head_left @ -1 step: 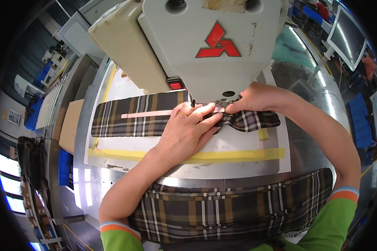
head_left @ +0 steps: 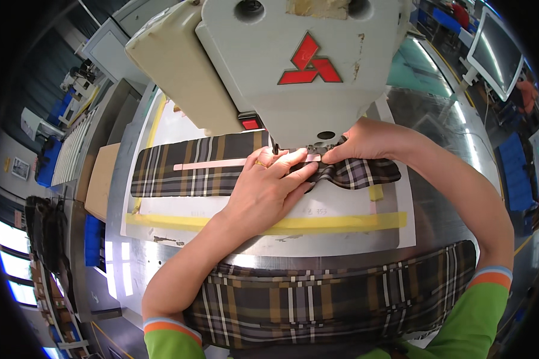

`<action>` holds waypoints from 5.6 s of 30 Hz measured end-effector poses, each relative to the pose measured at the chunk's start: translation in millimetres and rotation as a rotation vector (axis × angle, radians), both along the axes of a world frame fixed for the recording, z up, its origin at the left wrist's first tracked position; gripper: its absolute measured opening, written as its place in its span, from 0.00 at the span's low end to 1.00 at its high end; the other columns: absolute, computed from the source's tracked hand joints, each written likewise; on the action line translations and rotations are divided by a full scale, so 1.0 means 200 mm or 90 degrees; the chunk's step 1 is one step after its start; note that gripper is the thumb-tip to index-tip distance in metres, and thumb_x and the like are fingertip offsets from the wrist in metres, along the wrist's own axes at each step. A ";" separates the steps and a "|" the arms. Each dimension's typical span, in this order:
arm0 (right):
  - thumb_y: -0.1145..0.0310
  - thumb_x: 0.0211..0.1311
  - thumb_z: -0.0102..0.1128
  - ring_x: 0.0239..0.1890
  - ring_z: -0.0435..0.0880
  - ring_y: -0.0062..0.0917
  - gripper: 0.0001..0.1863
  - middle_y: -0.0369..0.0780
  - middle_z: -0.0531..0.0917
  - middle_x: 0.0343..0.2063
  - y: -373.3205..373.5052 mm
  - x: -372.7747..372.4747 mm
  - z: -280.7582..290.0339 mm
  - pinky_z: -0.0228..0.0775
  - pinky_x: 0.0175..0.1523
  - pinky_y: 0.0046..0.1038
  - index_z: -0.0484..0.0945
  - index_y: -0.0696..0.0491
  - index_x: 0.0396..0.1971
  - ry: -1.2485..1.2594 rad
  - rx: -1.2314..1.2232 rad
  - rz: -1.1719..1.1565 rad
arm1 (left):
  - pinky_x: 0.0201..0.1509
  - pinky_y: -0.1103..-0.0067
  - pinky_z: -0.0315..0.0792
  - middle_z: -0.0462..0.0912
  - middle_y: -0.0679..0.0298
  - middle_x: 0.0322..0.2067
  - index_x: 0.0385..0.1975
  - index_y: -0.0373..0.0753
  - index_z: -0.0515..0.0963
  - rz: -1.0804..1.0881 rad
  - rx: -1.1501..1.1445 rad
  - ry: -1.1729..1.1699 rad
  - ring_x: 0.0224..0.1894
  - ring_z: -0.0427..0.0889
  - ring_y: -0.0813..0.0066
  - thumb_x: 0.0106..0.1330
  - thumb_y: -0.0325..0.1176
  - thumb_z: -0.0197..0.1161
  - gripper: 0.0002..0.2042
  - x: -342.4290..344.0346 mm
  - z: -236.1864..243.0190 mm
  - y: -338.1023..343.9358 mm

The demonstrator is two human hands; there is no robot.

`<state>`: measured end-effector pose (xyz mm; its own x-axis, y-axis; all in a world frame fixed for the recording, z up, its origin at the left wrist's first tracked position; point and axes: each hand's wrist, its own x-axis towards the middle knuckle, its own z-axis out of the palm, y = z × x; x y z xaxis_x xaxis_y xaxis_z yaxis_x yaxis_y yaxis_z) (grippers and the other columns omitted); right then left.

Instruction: Sewing a pocket onto plaid fabric using an industrial sewing machine.

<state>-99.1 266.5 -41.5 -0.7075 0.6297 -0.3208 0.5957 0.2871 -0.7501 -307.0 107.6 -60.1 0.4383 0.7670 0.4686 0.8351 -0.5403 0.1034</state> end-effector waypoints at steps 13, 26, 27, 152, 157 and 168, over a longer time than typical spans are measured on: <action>0.56 0.50 0.76 0.35 0.85 0.32 0.20 0.45 0.86 0.33 -0.19 0.12 0.17 0.75 0.41 0.33 0.84 0.58 0.33 -0.224 0.245 -0.072 | 0.59 0.67 0.68 0.81 0.70 0.54 0.54 0.51 0.83 0.006 -0.049 -0.014 0.45 0.75 0.63 0.65 0.34 0.68 0.16 -0.07 0.03 0.01; 0.75 0.52 0.64 0.58 0.77 0.28 0.21 0.33 0.83 0.54 -0.42 0.21 -0.13 0.71 0.62 0.32 0.84 0.51 0.49 0.168 0.700 0.125 | 0.53 0.71 0.72 0.84 0.76 0.49 0.46 0.51 0.85 -0.042 -0.010 -0.035 0.42 0.75 0.68 0.60 0.33 0.72 0.14 -0.09 0.03 0.05; 0.75 0.52 0.64 0.58 0.78 0.27 0.20 0.34 0.84 0.54 -0.42 0.22 -0.14 0.72 0.61 0.32 0.84 0.51 0.49 0.161 0.711 0.124 | 0.53 0.71 0.72 0.84 0.76 0.49 0.46 0.51 0.85 -0.044 -0.009 -0.035 0.42 0.75 0.68 0.60 0.33 0.72 0.14 -0.09 0.02 0.05; 0.75 0.63 0.63 0.48 0.82 0.19 0.20 0.38 0.85 0.46 -1.37 2.35 -0.08 0.72 0.55 0.21 0.79 0.59 0.56 0.225 0.227 -0.941 | 0.43 0.70 0.78 0.85 0.54 0.38 0.42 0.34 0.85 -0.475 -0.486 -0.099 0.39 0.84 0.56 0.55 0.18 0.69 0.14 0.71 0.52 -0.40; 0.75 0.63 0.61 0.46 0.83 0.21 0.21 0.39 0.86 0.45 -1.84 2.95 -0.33 0.73 0.54 0.23 0.79 0.60 0.56 0.076 0.296 -1.091 | 0.43 0.75 0.77 0.85 0.61 0.38 0.52 0.35 0.83 -0.707 -0.496 -0.035 0.37 0.83 0.66 0.55 0.20 0.69 0.21 1.25 0.37 -0.51; 0.59 0.61 0.64 0.57 0.80 0.46 0.29 0.51 0.80 0.57 -2.36 3.64 -0.78 0.73 0.61 0.44 0.73 0.55 0.61 -0.622 0.372 -1.235 | 0.43 0.75 0.80 0.85 0.64 0.44 0.47 0.39 0.85 -0.686 -0.305 0.017 0.42 0.83 0.66 0.48 0.21 0.74 0.22 1.30 0.34 -0.54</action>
